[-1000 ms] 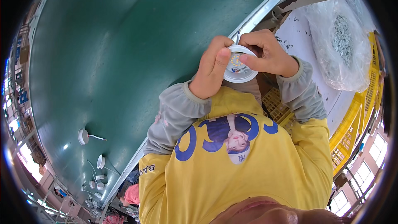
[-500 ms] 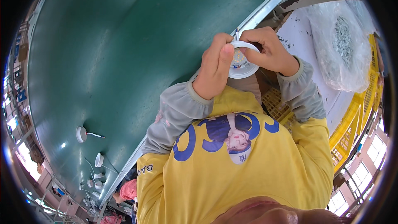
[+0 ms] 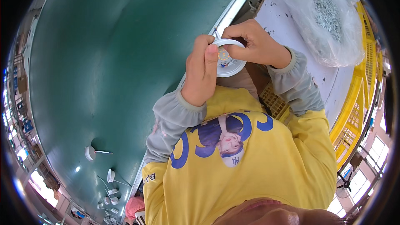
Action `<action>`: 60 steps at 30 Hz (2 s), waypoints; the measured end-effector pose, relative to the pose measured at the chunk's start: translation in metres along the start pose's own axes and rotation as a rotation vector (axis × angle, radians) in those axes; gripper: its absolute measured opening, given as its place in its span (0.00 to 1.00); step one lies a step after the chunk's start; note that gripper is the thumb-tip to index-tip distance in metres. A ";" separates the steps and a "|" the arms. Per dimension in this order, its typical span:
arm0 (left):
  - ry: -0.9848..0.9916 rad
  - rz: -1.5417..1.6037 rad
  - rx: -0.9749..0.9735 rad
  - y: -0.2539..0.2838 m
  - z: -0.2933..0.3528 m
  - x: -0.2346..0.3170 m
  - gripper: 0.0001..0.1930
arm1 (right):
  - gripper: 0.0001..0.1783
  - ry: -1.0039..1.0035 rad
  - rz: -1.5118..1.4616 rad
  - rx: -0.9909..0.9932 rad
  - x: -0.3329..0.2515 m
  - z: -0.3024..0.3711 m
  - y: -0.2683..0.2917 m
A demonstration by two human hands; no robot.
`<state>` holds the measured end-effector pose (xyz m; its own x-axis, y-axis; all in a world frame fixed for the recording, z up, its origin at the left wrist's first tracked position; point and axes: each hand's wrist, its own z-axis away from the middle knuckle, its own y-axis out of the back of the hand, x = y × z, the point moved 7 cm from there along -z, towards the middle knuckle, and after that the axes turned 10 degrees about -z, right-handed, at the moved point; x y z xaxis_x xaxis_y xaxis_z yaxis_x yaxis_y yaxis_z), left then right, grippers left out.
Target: The person assembles LED light fixtures by taking plastic components from a bag and attaching them onto the light housings by hand.
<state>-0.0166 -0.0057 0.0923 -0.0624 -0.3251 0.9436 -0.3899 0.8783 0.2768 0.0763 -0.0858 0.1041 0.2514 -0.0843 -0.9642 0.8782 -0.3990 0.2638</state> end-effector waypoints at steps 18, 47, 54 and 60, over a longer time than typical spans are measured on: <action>-0.005 -0.088 -0.111 -0.033 -0.002 0.004 0.18 | 0.06 0.011 -0.015 0.120 0.004 0.028 0.018; 0.079 -0.029 -0.058 -0.037 -0.010 0.003 0.13 | 0.08 -0.006 0.036 0.019 0.012 0.037 0.022; 0.066 0.022 -0.126 -0.035 -0.011 0.004 0.13 | 0.08 -0.003 -0.040 0.027 0.014 0.039 0.020; 0.010 0.006 -0.129 -0.035 -0.008 0.001 0.13 | 0.09 -0.041 -0.120 0.011 0.015 0.040 0.017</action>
<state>0.0047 -0.0338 0.0853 -0.0552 -0.3163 0.9471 -0.2676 0.9185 0.2911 0.0787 -0.1307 0.0930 0.1280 -0.0722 -0.9891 0.8965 -0.4182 0.1465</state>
